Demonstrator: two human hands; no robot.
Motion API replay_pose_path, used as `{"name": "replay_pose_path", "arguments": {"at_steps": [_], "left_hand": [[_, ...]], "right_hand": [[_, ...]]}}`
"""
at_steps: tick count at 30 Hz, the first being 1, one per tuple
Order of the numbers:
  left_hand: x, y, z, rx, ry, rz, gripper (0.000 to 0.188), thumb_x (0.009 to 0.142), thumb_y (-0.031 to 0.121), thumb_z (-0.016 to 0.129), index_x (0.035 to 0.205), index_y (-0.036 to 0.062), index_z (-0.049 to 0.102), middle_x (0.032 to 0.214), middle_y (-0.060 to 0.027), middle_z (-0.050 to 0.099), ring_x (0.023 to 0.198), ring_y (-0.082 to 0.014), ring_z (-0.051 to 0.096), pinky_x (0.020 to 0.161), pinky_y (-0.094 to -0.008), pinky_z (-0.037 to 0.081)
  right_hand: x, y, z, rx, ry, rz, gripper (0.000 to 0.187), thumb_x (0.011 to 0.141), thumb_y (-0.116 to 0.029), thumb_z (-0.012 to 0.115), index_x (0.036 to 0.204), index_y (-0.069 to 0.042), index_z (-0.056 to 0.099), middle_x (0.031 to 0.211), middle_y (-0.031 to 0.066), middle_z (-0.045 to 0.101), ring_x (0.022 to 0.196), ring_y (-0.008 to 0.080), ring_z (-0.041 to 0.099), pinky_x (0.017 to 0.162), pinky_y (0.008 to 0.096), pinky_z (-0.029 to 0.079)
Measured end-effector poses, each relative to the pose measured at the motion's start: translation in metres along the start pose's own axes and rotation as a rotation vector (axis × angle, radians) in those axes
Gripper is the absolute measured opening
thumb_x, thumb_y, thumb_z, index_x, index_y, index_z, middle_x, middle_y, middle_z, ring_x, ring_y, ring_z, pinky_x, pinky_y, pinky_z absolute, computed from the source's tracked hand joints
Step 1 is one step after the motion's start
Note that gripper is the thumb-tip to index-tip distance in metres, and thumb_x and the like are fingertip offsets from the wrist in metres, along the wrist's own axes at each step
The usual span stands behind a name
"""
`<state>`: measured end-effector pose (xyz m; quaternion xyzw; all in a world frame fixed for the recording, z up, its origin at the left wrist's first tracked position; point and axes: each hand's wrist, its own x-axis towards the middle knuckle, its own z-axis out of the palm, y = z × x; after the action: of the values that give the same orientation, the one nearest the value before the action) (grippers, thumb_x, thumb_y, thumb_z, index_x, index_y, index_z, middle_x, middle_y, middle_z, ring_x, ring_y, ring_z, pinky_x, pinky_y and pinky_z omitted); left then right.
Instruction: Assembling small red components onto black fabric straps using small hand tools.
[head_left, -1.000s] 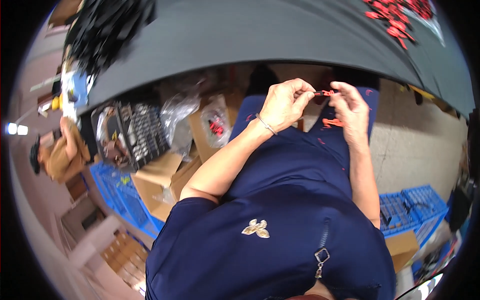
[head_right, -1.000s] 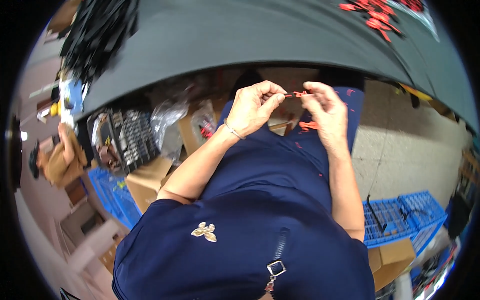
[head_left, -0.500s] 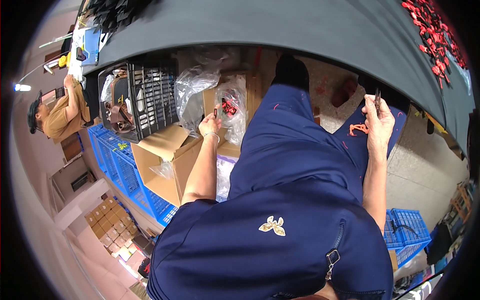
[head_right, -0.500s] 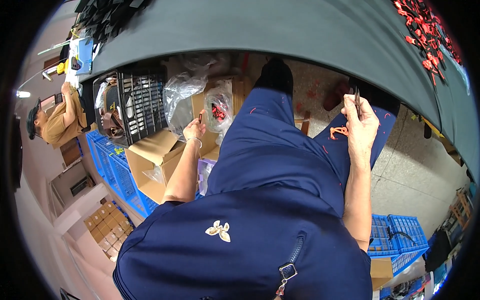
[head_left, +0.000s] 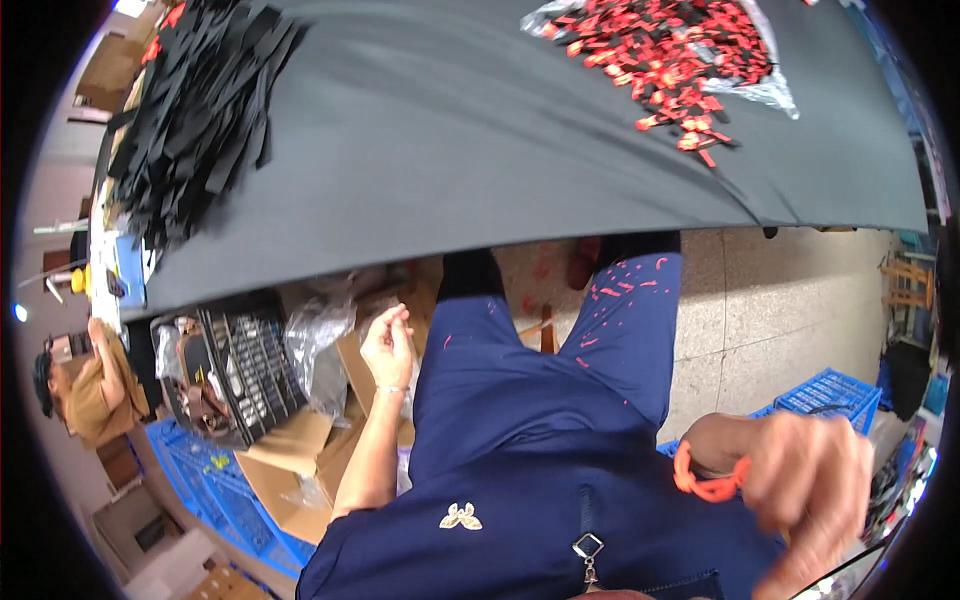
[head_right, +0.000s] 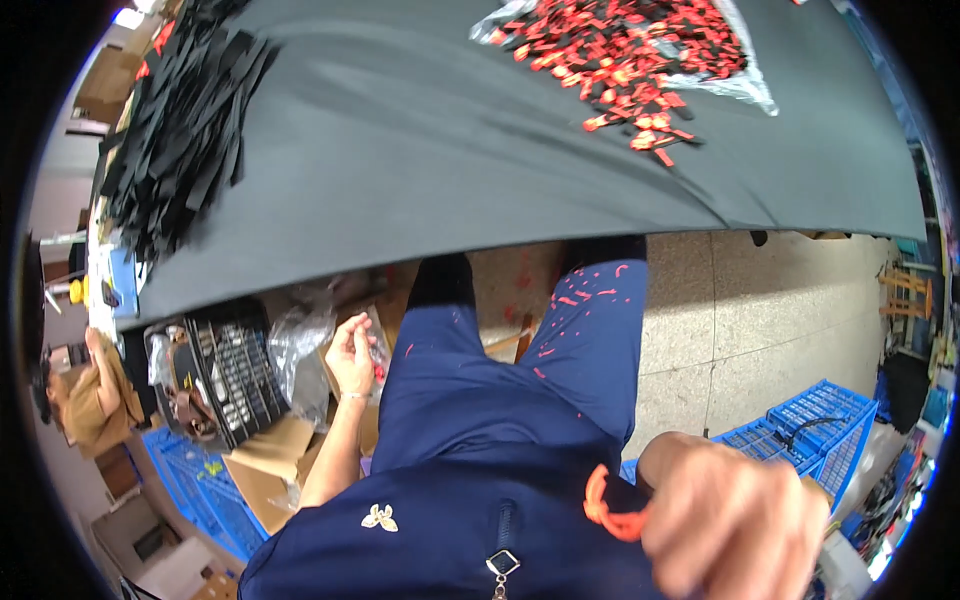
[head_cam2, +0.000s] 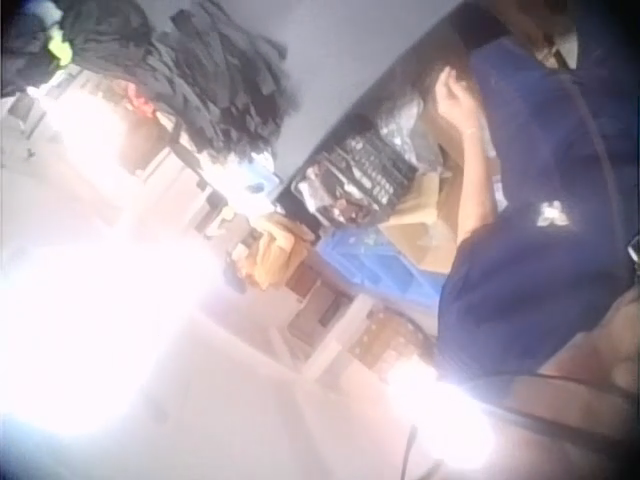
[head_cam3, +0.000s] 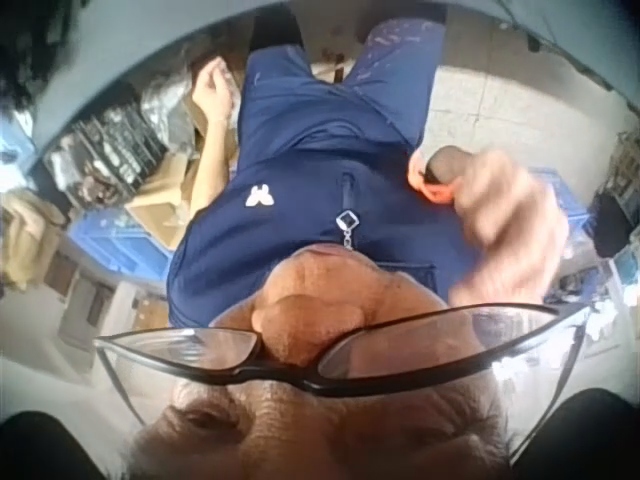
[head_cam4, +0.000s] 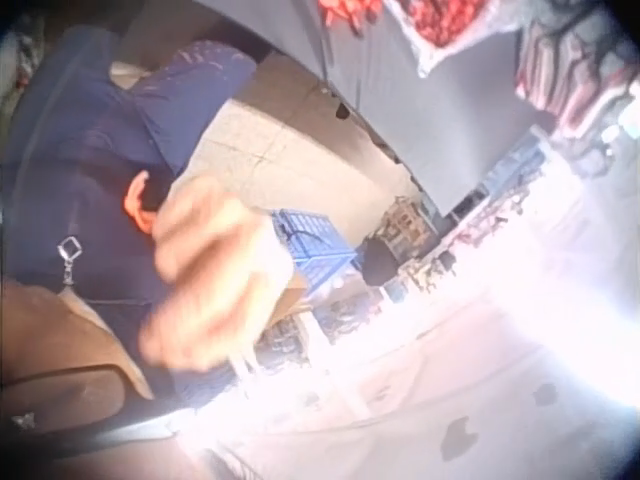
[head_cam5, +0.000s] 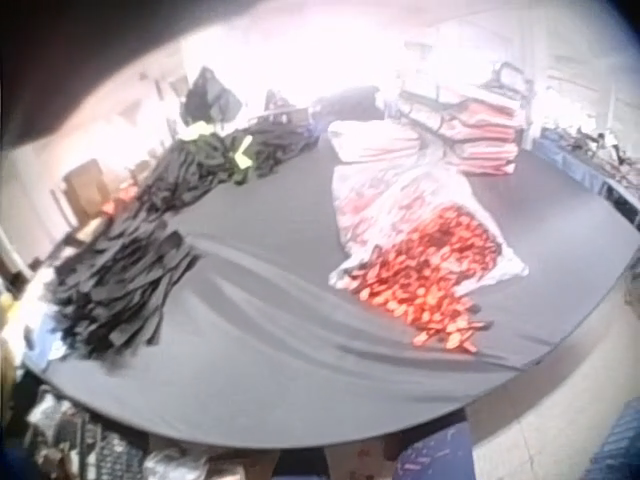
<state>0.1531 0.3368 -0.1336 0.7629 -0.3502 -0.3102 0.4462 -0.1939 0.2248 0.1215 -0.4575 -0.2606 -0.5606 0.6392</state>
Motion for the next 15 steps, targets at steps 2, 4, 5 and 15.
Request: {"name": "replay_pose_path", "arguments": {"at_steps": [2,4,5,15], "left_hand": [[0.0,0.05,0.016,0.032,-0.099,0.366,0.018,0.089,-0.002,0.055,0.103,0.001,0.066,0.091,-0.0096,0.067,0.067,-0.0104,0.063,0.057,-0.0214,0.051],[0.002,0.098,0.033,0.082,-0.136,0.609,0.024,0.082,-0.01,0.056,0.099,0.0023,0.068,0.088,-0.0111,0.067,0.066,-0.013,0.065,0.06,-0.0224,0.052],[0.007,0.12,0.041,0.057,-0.14,0.732,0.025,0.08,-0.011,0.057,0.099,0.0023,0.068,0.087,-0.0119,0.067,0.067,-0.0146,0.065,0.06,-0.0234,0.052],[0.068,0.254,0.181,0.108,-0.304,1.086,0.021,0.08,0.0,0.064,0.1,0.0055,0.068,0.092,-0.0093,0.067,0.081,-0.0202,0.065,0.072,-0.0295,0.052]], "right_hand": [[0.022,-0.015,0.013,-0.01,-0.036,-0.013,0.012,0.07,0.014,0.058,0.061,0.006,0.061,0.066,0.0157,0.061,0.041,0.0145,0.048,0.036,0.0242,0.025],[0.033,-0.027,0.02,0.004,-0.059,-0.056,0.017,0.067,0.016,0.056,0.057,0.002,0.054,0.062,0.0141,0.056,0.045,0.0191,0.052,0.038,0.0284,0.031],[0.036,-0.034,0.023,0.011,-0.071,-0.067,0.019,0.066,0.017,0.055,0.057,0.001,0.052,0.06,0.0136,0.054,0.046,0.0206,0.053,0.038,0.0296,0.033],[0.034,-0.062,0.036,-0.281,-0.093,-0.191,0.015,0.075,0.009,0.052,0.08,-0.005,0.053,0.057,0.0057,0.046,0.046,0.0141,0.047,0.041,0.0268,0.029]]}}
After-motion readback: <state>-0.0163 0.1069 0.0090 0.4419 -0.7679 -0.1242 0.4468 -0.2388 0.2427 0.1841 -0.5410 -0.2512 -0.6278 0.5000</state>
